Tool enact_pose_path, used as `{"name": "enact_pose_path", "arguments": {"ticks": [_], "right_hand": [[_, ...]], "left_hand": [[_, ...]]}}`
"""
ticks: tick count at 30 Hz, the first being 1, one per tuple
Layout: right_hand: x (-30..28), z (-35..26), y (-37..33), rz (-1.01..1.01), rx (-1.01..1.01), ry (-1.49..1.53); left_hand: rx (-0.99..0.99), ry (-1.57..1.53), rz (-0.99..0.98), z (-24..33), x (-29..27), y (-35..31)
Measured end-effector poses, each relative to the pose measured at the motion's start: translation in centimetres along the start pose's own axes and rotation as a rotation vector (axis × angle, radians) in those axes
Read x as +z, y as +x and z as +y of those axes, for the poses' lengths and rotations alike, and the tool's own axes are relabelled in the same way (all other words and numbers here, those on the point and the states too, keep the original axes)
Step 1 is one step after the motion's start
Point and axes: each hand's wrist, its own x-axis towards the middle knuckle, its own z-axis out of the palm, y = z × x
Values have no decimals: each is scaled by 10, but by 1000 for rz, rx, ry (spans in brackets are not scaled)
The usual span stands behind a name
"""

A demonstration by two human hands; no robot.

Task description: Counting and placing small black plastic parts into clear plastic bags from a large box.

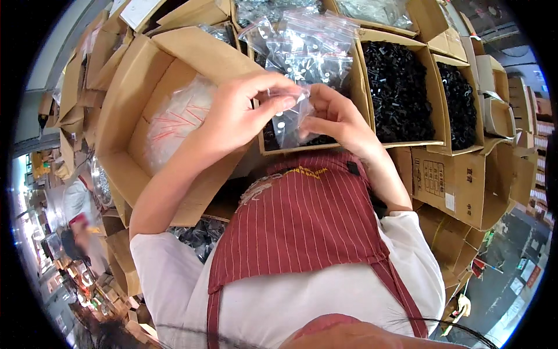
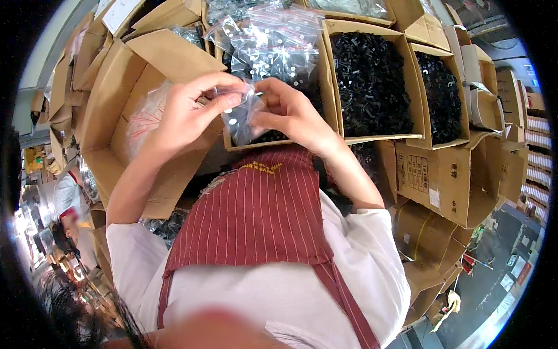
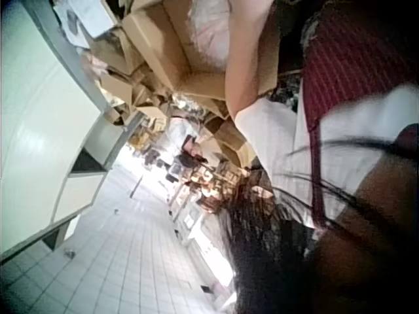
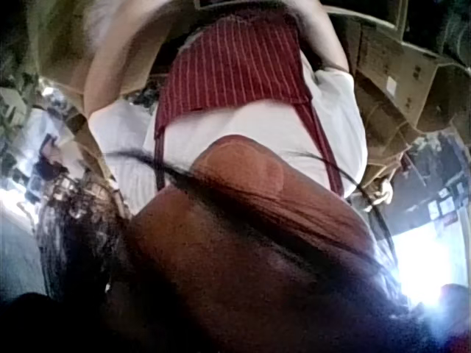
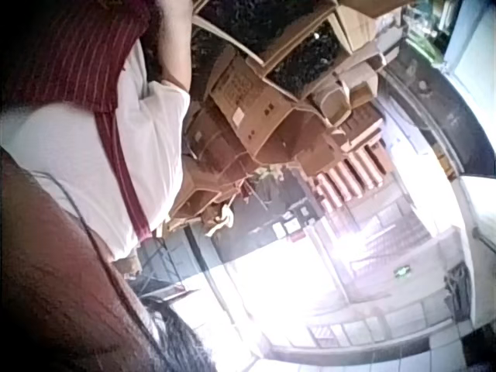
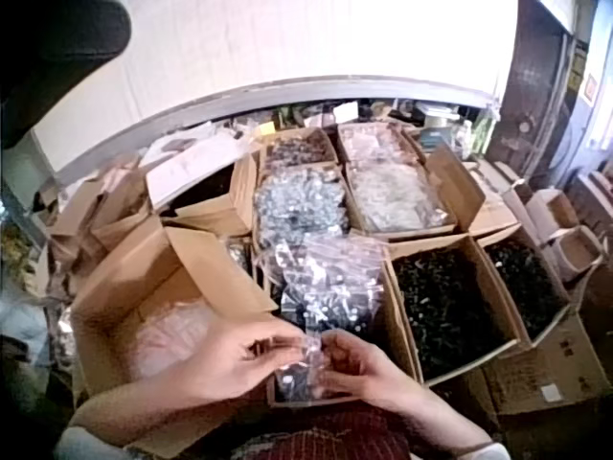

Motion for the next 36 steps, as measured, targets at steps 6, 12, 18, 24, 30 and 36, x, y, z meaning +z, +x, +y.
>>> {"name": "enact_pose_path", "arguments": {"ticks": [6, 12, 18, 24, 30, 36], "right_hand": [[-1, -15, -2, 250, -629, -630], [6, -28, 0, 72, -702, -1189], [6, -14, -1, 71, -597, -1342], [-6, -10, 13, 274, -564, -785], [-53, 65, 36, -75, 155, -1498], [-48, 70, 36, -238, 247, -1503]], "left_hand": [[58, 564, -32, 2, 3, -2], [312, 678, 30, -10, 4, -5], [423, 872, 104, -18, 11, 2], [309, 749, 49, -30, 7, -2], [134, 170, -119, -32, 1, 8], [8, -134, -211, -36, -4, 8]]}}
